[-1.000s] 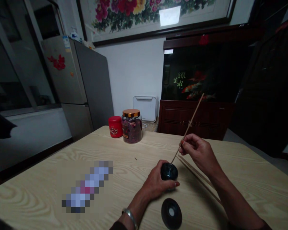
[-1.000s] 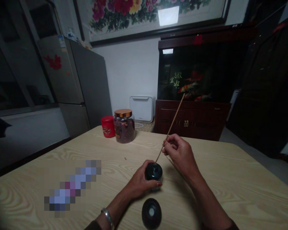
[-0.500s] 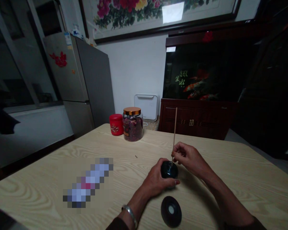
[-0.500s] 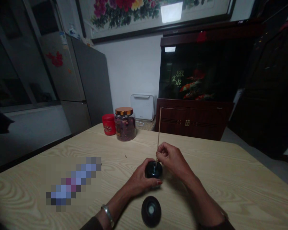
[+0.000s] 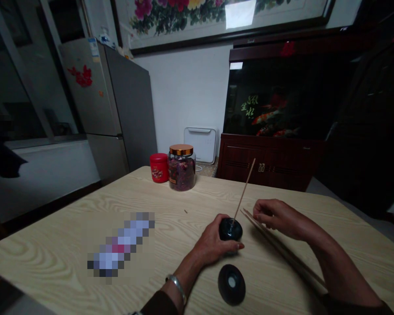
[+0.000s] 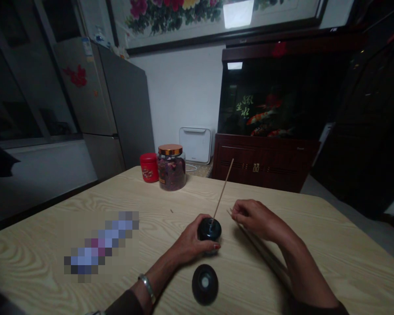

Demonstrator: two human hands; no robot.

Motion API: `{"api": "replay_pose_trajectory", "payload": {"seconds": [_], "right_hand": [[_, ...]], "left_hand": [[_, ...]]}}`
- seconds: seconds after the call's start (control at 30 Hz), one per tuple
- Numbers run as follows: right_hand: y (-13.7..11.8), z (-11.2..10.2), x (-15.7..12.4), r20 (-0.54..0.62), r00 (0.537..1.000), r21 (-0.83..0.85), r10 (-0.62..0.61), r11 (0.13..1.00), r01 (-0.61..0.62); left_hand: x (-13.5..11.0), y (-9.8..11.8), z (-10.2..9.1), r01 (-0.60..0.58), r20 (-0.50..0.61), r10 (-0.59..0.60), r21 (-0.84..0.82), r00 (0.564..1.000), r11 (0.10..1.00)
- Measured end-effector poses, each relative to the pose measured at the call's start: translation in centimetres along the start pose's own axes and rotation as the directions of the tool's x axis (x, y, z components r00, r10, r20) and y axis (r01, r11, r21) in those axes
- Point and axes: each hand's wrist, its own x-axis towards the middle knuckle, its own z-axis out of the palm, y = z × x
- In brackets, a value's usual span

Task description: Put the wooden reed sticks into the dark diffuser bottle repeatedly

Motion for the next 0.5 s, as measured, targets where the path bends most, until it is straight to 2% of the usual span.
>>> {"api": "replay_pose_trajectory", "payload": {"seconds": [0.1, 0.17, 0.3, 0.5], "right_hand": [[1.8, 0.0, -0.1, 0.005, 0.990, -0.276, 0.143, 0.952, -0.136], [3.1, 0.7, 0.1, -0.002, 0.975, -0.367, 0.224, 0.906, -0.209], [5.1, 2.2, 0.4, -0.013, 0.951, -0.391, 0.310, 0.873, -0.290], [6.1, 3.3, 0.7, -0.008, 0.935, -0.388, 0.355, 0.860, -0.330]], "left_hand": [[0.0, 0.0, 0.0, -0.011, -0.007, 0.011, 0.005, 1.000, 1.000], [-0.1, 0.0, 0.0, -0.016, -0.007, 0.016, 0.004, 1.000, 1.000], [0.0, 0.0, 0.0, -0.020, -0.008, 0.020, 0.004, 1.000, 1.000], [0.0, 0.1, 0.0, -0.030, 0.000, 0.030, -0.019, 1.000, 0.999]]}}
